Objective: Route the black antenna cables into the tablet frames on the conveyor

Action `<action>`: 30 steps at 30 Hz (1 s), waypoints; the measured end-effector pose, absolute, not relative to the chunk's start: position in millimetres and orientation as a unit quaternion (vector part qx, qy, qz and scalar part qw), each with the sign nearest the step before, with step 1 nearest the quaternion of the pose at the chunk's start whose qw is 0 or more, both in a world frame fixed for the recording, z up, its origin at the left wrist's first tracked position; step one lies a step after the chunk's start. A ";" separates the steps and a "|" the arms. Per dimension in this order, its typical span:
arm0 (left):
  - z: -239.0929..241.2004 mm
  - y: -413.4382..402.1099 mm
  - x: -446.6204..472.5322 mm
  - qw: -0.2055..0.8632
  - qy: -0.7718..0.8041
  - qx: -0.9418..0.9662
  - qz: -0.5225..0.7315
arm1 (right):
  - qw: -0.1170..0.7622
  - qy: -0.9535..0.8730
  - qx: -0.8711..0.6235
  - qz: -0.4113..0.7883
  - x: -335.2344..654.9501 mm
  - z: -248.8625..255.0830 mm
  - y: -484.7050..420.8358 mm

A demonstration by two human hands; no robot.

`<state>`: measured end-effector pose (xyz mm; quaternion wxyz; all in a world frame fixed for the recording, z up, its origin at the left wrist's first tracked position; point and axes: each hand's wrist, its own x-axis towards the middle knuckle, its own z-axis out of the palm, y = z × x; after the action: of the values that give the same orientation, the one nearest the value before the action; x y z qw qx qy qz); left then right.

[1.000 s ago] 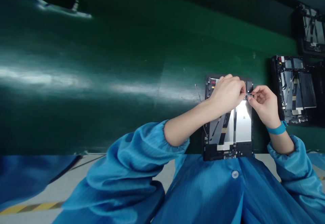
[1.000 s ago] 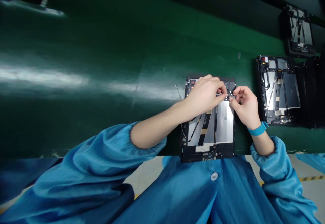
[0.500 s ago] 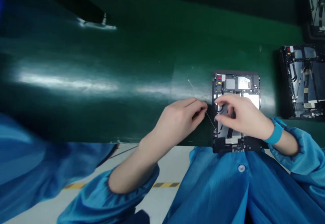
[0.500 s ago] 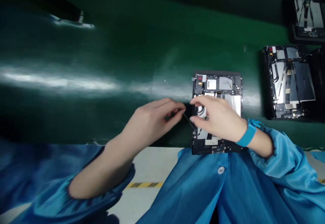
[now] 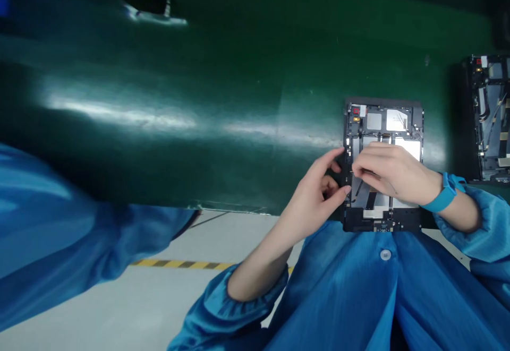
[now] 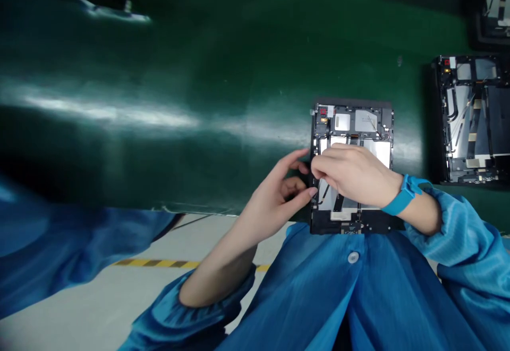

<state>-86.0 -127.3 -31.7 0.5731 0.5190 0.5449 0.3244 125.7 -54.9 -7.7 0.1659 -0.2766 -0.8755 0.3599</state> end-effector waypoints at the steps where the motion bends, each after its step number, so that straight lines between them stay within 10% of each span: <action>1: -33.1 -127.4 -84.8 0.600 0.541 0.497 0.318 | 0.180 -0.881 -0.269 0.346 124.9 -10.9 -53.5; 30: -33.9 -100.0 -74.4 0.601 0.578 0.421 0.357 | 0.205 -0.865 -0.293 0.352 116.2 -26.6 -35.7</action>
<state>-74.4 -100.0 -33.9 0.6007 0.4212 0.5783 0.3567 116.2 -35.7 -26.6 0.2051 -0.2928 -0.8649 0.3524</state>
